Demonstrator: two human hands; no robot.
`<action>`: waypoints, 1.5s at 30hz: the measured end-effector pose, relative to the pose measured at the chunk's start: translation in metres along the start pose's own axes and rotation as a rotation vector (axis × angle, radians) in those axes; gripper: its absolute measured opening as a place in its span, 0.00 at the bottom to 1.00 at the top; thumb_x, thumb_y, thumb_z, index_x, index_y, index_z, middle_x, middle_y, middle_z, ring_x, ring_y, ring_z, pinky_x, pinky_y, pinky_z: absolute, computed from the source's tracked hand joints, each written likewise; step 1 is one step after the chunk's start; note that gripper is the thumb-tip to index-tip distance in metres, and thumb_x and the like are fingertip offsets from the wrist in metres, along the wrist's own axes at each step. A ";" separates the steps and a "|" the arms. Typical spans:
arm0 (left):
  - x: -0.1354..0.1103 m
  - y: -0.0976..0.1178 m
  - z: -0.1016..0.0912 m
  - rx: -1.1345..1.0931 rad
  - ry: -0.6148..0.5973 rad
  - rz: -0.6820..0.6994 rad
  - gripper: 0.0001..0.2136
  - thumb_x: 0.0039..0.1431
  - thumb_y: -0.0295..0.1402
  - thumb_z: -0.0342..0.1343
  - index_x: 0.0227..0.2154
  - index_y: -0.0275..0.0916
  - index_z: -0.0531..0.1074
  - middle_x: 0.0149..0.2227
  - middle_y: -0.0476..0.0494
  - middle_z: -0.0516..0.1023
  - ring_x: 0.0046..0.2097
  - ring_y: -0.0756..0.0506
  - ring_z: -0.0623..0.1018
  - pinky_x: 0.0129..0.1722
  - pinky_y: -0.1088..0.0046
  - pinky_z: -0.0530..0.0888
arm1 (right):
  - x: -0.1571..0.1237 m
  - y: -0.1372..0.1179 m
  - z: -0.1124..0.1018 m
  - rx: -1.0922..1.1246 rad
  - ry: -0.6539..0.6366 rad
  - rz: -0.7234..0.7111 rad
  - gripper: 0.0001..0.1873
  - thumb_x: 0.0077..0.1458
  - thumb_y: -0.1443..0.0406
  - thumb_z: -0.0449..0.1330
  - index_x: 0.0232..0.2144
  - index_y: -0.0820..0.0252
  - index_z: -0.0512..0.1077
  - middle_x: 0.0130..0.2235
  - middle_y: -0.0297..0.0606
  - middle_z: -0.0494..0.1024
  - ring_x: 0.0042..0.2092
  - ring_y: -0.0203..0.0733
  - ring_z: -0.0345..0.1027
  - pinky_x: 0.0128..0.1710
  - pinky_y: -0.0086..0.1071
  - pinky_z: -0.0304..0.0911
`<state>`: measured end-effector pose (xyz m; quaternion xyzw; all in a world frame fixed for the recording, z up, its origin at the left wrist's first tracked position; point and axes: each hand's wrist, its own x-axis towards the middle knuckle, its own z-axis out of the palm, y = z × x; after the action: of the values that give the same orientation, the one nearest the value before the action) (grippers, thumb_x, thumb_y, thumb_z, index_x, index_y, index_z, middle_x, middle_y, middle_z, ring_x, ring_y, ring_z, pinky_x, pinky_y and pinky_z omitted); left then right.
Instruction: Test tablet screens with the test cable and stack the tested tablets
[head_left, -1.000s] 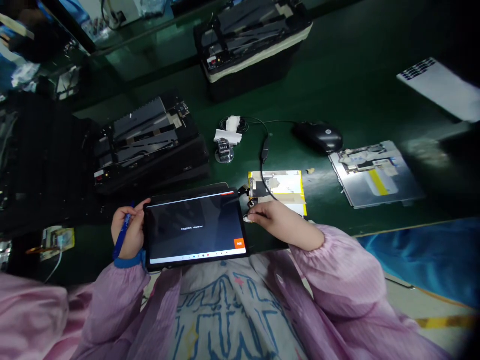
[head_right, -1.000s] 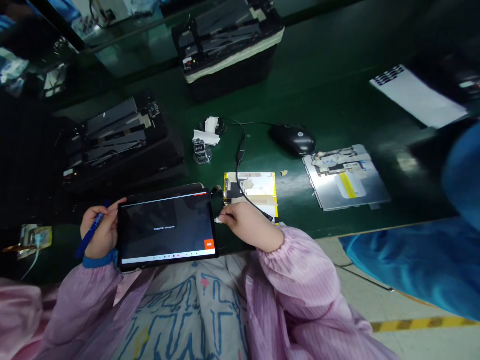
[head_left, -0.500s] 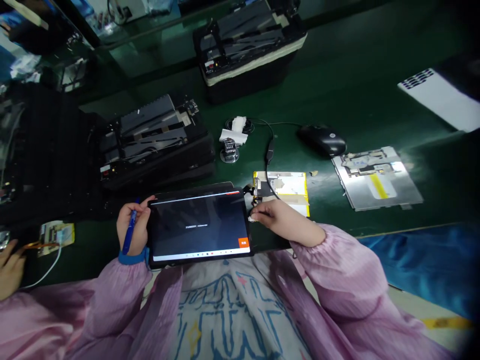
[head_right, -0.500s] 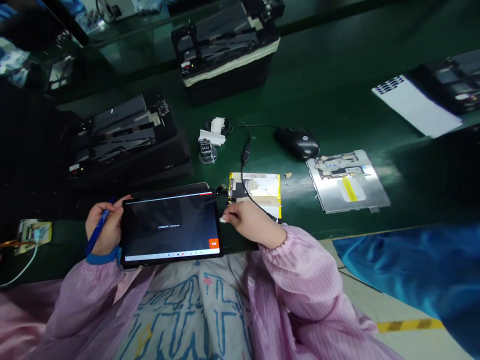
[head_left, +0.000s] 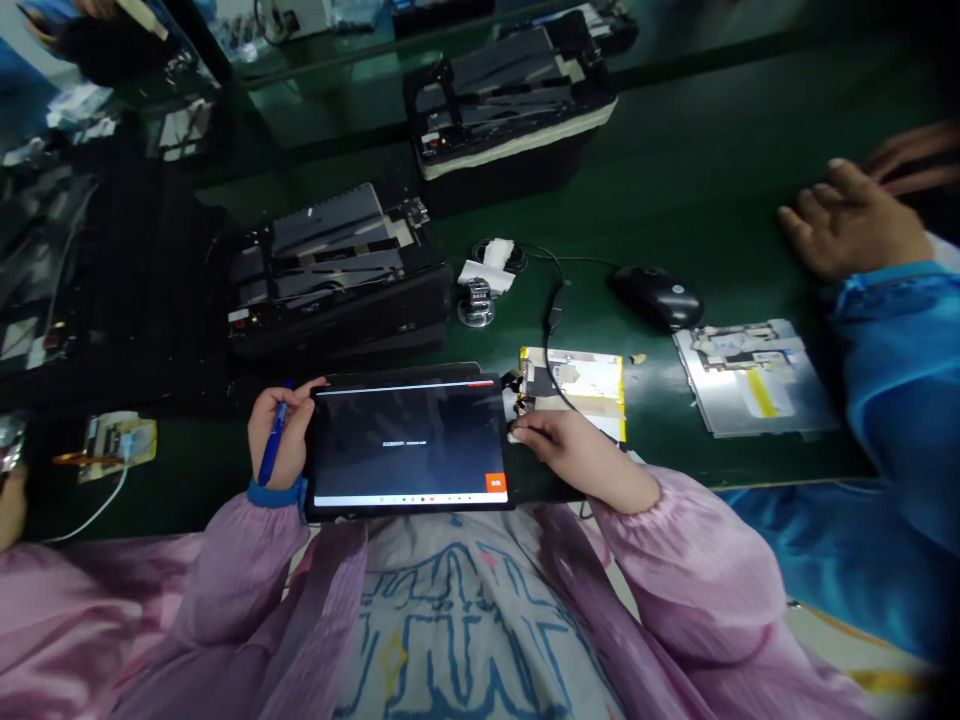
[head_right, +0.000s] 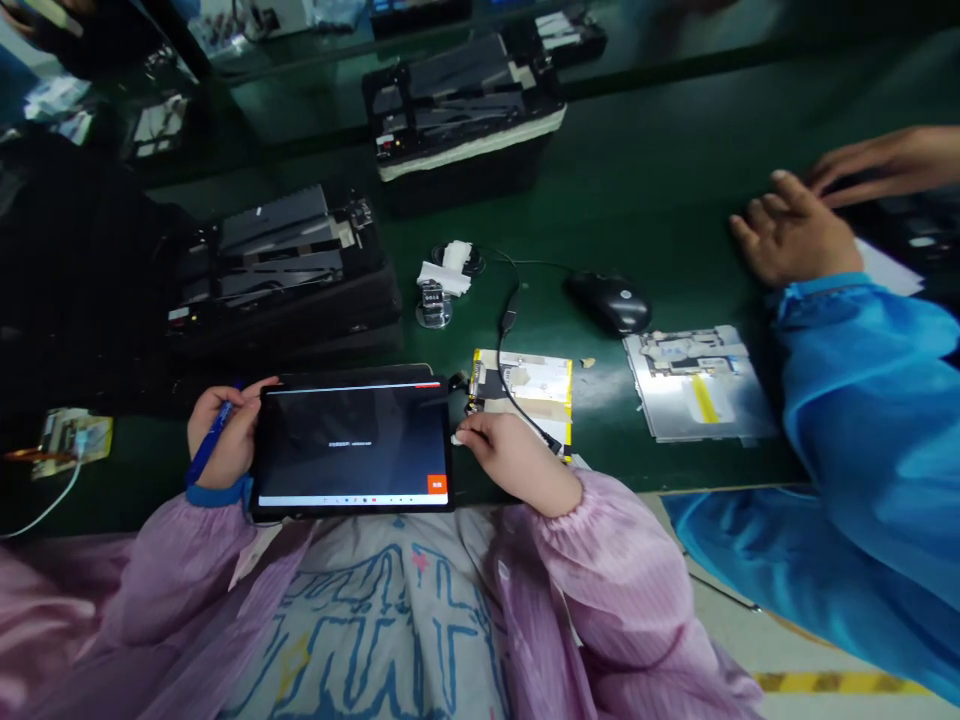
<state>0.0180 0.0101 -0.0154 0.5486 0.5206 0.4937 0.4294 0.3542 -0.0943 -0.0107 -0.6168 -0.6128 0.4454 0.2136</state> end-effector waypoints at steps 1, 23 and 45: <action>0.000 0.000 0.000 -0.024 0.013 -0.007 0.12 0.51 0.33 0.62 0.28 0.41 0.61 0.39 0.41 0.81 0.43 0.42 0.80 0.43 0.63 0.74 | -0.003 -0.001 0.000 -0.012 0.002 -0.007 0.15 0.58 0.61 0.49 0.28 0.60 0.72 0.28 0.38 0.76 0.31 0.40 0.69 0.34 0.32 0.61; -0.006 -0.004 -0.006 -0.054 0.002 0.024 0.13 0.51 0.34 0.62 0.29 0.41 0.61 0.37 0.41 0.81 0.42 0.42 0.79 0.45 0.63 0.70 | -0.024 0.027 0.028 -0.507 0.285 -0.541 0.17 0.65 0.61 0.47 0.40 0.60 0.73 0.32 0.43 0.77 0.33 0.42 0.73 0.34 0.34 0.69; -0.002 -0.005 -0.008 -0.019 -0.027 0.032 0.11 0.53 0.31 0.61 0.30 0.41 0.62 0.37 0.45 0.81 0.43 0.43 0.79 0.48 0.61 0.70 | -0.022 0.027 0.019 -0.546 0.114 -0.519 0.22 0.65 0.60 0.42 0.44 0.61 0.74 0.33 0.49 0.79 0.33 0.46 0.75 0.33 0.36 0.69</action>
<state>0.0094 0.0084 -0.0192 0.5594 0.5011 0.4978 0.4337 0.3576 -0.1248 -0.0360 -0.4991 -0.8318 0.1618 0.1812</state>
